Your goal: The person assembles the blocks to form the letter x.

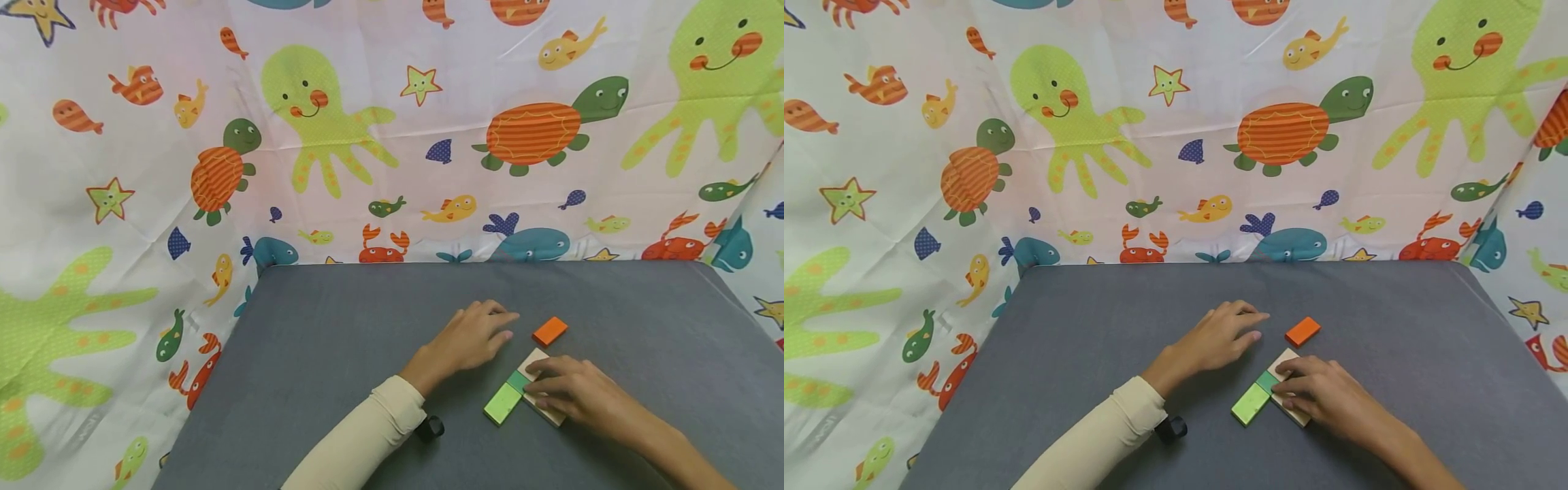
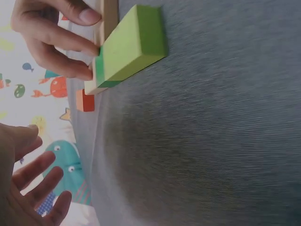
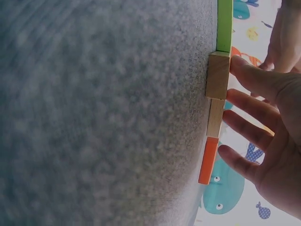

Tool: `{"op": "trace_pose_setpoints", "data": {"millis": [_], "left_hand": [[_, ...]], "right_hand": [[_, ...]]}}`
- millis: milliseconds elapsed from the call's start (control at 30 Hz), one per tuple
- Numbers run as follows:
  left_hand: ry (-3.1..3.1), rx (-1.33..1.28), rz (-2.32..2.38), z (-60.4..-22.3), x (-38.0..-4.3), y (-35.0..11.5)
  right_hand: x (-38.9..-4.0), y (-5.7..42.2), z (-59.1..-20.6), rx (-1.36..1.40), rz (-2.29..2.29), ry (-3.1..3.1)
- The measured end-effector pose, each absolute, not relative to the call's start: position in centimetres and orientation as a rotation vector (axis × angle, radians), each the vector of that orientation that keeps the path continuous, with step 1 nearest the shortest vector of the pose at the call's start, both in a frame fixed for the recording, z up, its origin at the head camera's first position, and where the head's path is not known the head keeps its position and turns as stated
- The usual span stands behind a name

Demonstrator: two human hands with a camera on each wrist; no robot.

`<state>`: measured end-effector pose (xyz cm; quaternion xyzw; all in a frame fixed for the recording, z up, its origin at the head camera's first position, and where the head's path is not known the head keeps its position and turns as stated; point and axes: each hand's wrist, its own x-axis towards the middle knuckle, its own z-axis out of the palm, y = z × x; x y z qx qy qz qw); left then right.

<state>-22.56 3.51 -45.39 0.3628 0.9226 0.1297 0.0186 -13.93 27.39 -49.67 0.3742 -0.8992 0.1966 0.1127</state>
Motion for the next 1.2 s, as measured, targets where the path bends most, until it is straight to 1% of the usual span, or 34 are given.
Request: {"op": "trace_pose_setpoints", "data": {"millis": [300,600,867,1200], "left_hand": [[2.813,1.011,0.390,-44.2,-24.4,7.8],[2.780,0.906,0.383,-44.2,-25.4,11.4],[2.817,0.814,0.346,-44.8,-25.8,13.1],[2.836,0.744,0.369,-46.0,-25.7,14.0]], "right_hand": [[-13.5,27.3,-49.3,1.026,0.623,-2.725],[-13.4,27.1,-49.1,0.970,0.658,-2.787],[-13.5,27.0,-49.2,1.027,0.635,-2.713],[-13.5,27.3,-49.4,1.065,0.598,-2.660]]}}
